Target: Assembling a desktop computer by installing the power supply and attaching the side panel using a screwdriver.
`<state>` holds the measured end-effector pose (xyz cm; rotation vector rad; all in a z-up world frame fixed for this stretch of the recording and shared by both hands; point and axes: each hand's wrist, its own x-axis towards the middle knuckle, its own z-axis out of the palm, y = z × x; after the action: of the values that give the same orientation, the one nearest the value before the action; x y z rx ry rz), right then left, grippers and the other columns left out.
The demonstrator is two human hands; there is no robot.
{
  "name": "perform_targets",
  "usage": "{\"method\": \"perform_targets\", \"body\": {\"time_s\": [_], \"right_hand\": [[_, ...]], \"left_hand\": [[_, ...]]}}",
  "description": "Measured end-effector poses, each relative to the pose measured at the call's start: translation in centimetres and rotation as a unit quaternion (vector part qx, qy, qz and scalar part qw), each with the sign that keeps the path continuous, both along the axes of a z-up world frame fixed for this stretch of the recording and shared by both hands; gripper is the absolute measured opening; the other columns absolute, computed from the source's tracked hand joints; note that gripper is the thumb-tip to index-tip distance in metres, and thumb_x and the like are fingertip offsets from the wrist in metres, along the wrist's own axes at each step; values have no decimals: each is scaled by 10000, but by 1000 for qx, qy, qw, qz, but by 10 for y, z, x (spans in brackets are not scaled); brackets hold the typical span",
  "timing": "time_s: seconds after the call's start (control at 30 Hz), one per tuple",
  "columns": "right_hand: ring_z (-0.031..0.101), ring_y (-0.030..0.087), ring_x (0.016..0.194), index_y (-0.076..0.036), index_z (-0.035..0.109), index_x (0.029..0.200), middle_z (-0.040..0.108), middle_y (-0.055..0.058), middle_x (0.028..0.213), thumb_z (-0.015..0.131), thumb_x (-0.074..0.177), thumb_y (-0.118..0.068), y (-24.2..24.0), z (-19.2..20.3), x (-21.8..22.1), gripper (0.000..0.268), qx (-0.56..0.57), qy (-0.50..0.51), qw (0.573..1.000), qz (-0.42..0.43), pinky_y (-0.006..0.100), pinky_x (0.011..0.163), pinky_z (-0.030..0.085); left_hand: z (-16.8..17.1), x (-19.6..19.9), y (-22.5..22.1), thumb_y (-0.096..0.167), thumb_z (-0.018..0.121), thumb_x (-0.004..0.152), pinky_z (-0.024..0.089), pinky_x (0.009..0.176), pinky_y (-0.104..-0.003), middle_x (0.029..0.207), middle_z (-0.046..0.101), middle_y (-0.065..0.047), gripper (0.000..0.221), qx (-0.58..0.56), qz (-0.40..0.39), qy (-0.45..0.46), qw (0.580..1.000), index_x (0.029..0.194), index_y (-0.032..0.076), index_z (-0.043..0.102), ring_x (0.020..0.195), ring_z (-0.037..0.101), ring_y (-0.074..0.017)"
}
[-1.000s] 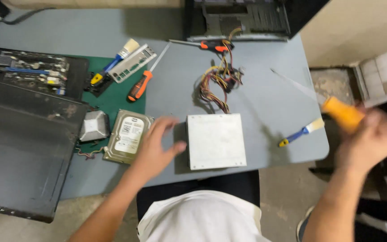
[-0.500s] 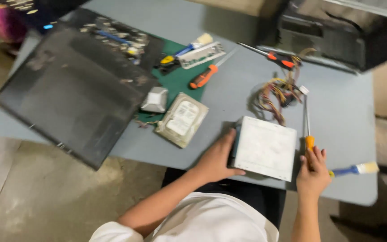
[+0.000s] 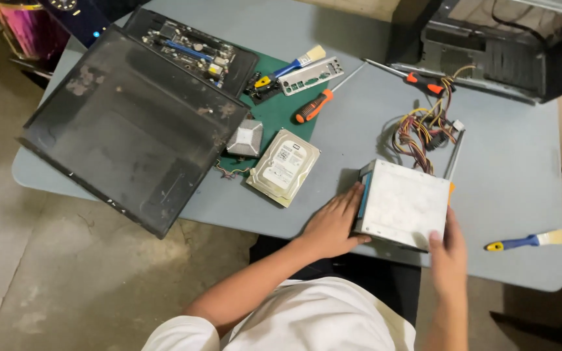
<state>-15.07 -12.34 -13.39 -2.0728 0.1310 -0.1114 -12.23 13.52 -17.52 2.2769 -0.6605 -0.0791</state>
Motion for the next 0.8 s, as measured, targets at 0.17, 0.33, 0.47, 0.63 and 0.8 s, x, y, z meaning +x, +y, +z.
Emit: {"method": "perform_targets", "body": {"time_s": [0.17, 0.33, 0.47, 0.63, 0.8], "right_hand": [[281, 399, 1508, -37, 293, 1629, 333, 260, 1628, 552, 1051, -274, 66, 62, -5, 676, 32, 78, 994, -75, 549, 1211, 263], [279, 481, 1480, 29, 272, 1614, 318, 345, 1602, 584, 1009, -206, 48, 58, -12, 721, 1, 57, 997, -43, 587, 1199, 276], [268, 422, 1500, -19, 226, 1637, 281, 290, 1645, 650, 947, -220, 59, 77, -10, 834, 17, 20, 999, -37, 560, 1207, 276], [304, 464, 1477, 47, 262, 1596, 335, 335, 1596, 683, 919, -229, 85, 104, 29, 843, 36, -34, 998, 41, 574, 1190, 301], [371, 507, 1430, 47, 288, 1589, 434, 364, 1530, 725, 866, -210, 91, 120, 74, 883, 50, -72, 986, 144, 571, 1163, 358]], "left_hand": [[46, -7, 7, 702, 667, 760, 175, 1264, -543, 1678, 84, -329, 1311, -172, -11, 194, 966, 1627, -53, 36, 1554, 156, -459], [76, -26, 0, 578, 628, 881, 152, 1262, -583, 1652, 19, -383, 1166, -252, 31, 211, 944, 1608, -84, 0, 1535, 87, -522], [89, -18, 11, 331, 763, 871, 117, 1267, -524, 1651, 132, -372, 1023, -354, 81, 153, 919, 1593, -108, 185, 1539, 100, -478], [114, 19, 45, 272, 808, 838, 78, 1281, -541, 1677, 81, -328, 1123, -393, 105, 181, 896, 1632, -6, 63, 1558, 57, -450], [72, 54, 63, -1, 763, 824, 401, 1189, -395, 1496, 456, -166, 1041, -599, 273, 275, 701, 1650, 114, 140, 1370, 474, -251]]}}
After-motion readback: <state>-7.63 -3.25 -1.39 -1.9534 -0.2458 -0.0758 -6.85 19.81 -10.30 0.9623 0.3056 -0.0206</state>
